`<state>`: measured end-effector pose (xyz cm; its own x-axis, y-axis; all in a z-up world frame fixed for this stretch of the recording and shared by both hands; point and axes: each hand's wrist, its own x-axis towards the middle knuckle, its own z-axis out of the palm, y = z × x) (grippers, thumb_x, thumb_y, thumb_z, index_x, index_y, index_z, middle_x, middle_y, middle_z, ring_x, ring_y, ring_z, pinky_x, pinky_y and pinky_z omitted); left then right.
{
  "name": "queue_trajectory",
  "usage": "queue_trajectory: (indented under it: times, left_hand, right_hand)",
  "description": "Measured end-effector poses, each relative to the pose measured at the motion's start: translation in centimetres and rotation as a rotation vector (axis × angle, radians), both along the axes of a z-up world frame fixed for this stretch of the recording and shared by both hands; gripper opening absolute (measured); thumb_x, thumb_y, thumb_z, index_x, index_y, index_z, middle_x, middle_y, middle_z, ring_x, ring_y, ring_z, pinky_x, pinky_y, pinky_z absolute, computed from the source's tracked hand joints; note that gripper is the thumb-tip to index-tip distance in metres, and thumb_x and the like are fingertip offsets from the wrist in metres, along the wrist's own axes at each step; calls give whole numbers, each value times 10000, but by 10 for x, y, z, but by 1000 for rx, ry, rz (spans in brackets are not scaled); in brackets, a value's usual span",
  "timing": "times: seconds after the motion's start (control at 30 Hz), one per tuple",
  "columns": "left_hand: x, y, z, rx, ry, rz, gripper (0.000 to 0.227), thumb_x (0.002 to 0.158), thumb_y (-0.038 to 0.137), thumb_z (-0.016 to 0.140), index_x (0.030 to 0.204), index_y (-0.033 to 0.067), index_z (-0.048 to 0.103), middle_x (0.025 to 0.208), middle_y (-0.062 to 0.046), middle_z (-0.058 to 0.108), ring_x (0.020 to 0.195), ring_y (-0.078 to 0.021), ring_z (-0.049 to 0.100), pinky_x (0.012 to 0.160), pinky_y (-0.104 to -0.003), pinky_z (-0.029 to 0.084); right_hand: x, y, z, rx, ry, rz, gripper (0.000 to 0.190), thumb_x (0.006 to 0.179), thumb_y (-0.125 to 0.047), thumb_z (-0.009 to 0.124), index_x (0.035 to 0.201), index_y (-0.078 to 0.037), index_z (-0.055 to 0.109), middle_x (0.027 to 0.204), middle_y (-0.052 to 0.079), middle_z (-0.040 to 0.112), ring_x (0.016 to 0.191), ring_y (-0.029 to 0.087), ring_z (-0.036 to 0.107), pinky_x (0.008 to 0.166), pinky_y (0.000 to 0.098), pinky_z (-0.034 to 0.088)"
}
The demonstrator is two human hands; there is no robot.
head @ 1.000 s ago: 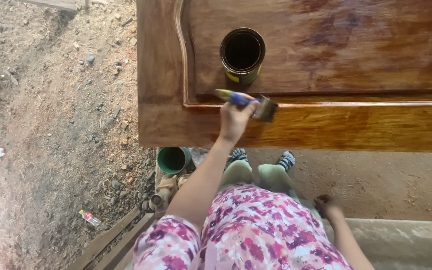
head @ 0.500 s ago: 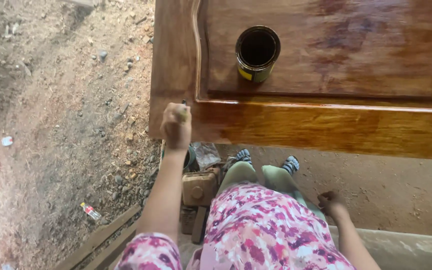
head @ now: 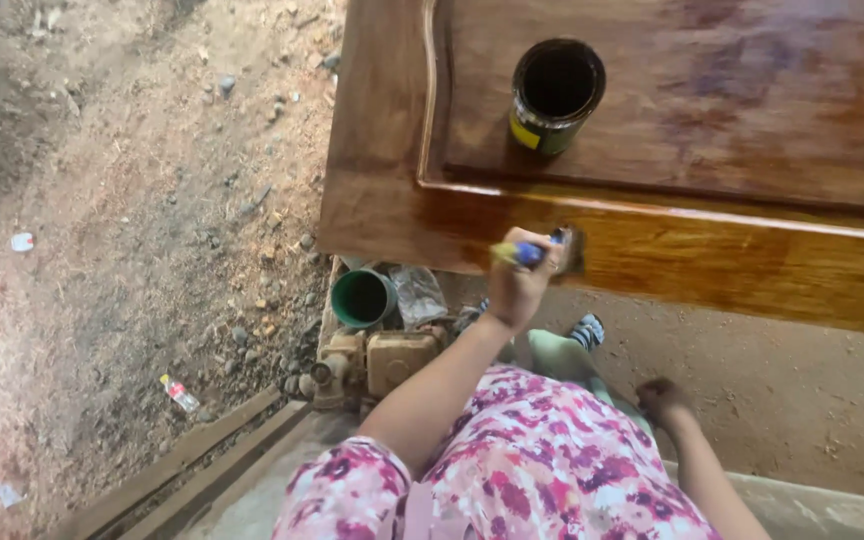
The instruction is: Apply a wood stain or varnish to a wooden door using a paintbrush.
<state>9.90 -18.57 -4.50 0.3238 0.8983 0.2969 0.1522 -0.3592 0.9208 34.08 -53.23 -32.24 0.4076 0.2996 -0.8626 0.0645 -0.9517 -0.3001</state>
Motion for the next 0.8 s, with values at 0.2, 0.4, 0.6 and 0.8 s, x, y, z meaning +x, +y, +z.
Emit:
queue_trajectory:
  times: [0.2,0.4,0.6,0.8]
  left_hand:
    - [-92,12,-53,-127,-123,67,121,992,95,700,1017,99,582,939,-48,630,825,-159,669,707,-308,579]
    - [-215,54,-39,299,390,313,159,948,41,744,1008,118,618,976,-97,664,864,-229,694,710,-336,605]
    - [-212,57,-59,451,635,249,132,985,114,706,1086,146,626,1053,-156,667,911,-270,690,598,-311,597]
    - [-82,13,-44,557,655,43,130,916,66,717,952,167,644,1018,-49,709,917,-218,714,721,-328,617]
  right_hand:
    - [-9,49,30,-5,6,67,310,936,-245,702,1170,-42,701,868,160,782,606,243,713,529,392,559]
    - [14,3,-44,71,50,72,298,929,-223,662,1161,-42,712,864,172,775,592,256,686,496,410,545]
    - [-13,13,34,-121,-60,127,324,912,-259,745,1141,-32,774,900,186,808,669,296,742,613,423,597]
    - [-12,9,3,-98,-145,244,328,905,-280,761,1138,-51,780,977,183,792,776,264,748,728,412,592]
